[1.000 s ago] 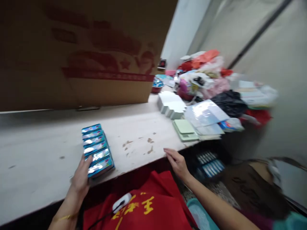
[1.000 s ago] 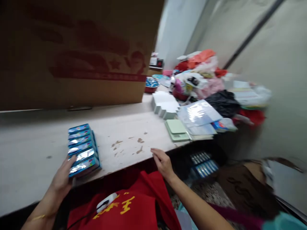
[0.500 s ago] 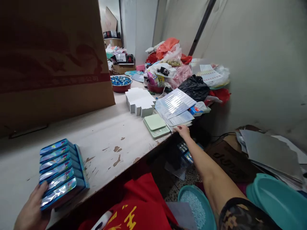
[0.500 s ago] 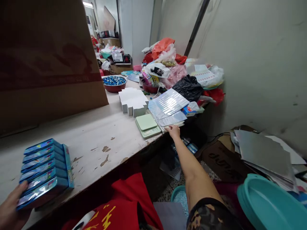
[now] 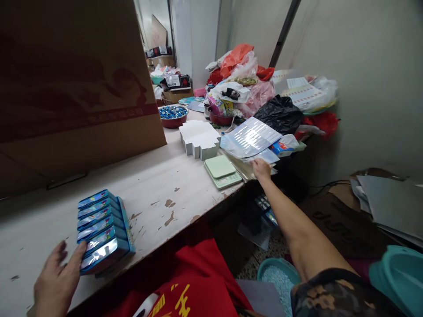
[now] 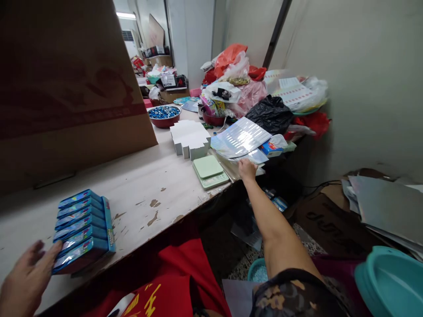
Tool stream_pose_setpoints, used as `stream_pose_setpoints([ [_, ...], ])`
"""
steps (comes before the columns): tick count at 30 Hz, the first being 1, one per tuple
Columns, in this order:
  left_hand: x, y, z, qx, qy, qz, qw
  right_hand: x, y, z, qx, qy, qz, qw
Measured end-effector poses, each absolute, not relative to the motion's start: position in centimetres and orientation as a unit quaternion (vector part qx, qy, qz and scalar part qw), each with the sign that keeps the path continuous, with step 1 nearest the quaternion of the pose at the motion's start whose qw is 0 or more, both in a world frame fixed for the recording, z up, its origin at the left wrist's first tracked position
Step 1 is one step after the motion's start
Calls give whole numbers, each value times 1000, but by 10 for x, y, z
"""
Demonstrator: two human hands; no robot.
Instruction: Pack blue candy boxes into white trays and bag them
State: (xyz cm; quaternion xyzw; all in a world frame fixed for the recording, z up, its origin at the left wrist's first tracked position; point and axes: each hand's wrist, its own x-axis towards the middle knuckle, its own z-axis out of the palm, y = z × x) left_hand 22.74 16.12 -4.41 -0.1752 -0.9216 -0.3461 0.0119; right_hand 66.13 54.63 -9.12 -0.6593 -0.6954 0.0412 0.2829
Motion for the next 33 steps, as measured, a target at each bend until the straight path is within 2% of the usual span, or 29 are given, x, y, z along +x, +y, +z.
stream_pose_setpoints([
  [2,240,156,-33,-191,-899,-391,53,636,519,-63,-581,-725,50,366],
  [3,250,156,-27,-208,-879,-427,32,617,498,-50,-514,-746,66,418],
  [4,262,158,-22,-227,-852,-471,-32,596,474,-40,-442,-770,80,453],
  [7,300,176,-12,-236,-656,-546,-464,520,396,-25,-212,-856,72,466],
  [8,309,183,-11,-217,-597,-557,-535,496,372,-25,-138,-881,77,446],
  [10,317,194,-13,-191,-546,-589,-564,453,332,-27,-27,-919,74,386],
  [13,309,195,-20,-134,-540,-650,-517,415,294,-33,51,-938,62,338],
  [19,274,162,-27,-43,-514,-768,-379,393,271,-44,68,-945,92,308],
  [22,267,136,-23,-113,-570,-781,-227,375,272,-45,73,-931,104,341],
  [24,268,117,-22,-212,-661,-715,-87,360,269,-45,86,-925,99,357],
  [26,272,102,-23,-322,-741,-589,7,347,263,-44,107,-923,94,357],
  [29,275,90,-24,-396,-795,-456,55,336,252,-43,131,-919,83,362],
  [33,275,87,-21,-385,-816,-419,102,336,243,-38,162,-917,66,359],
])
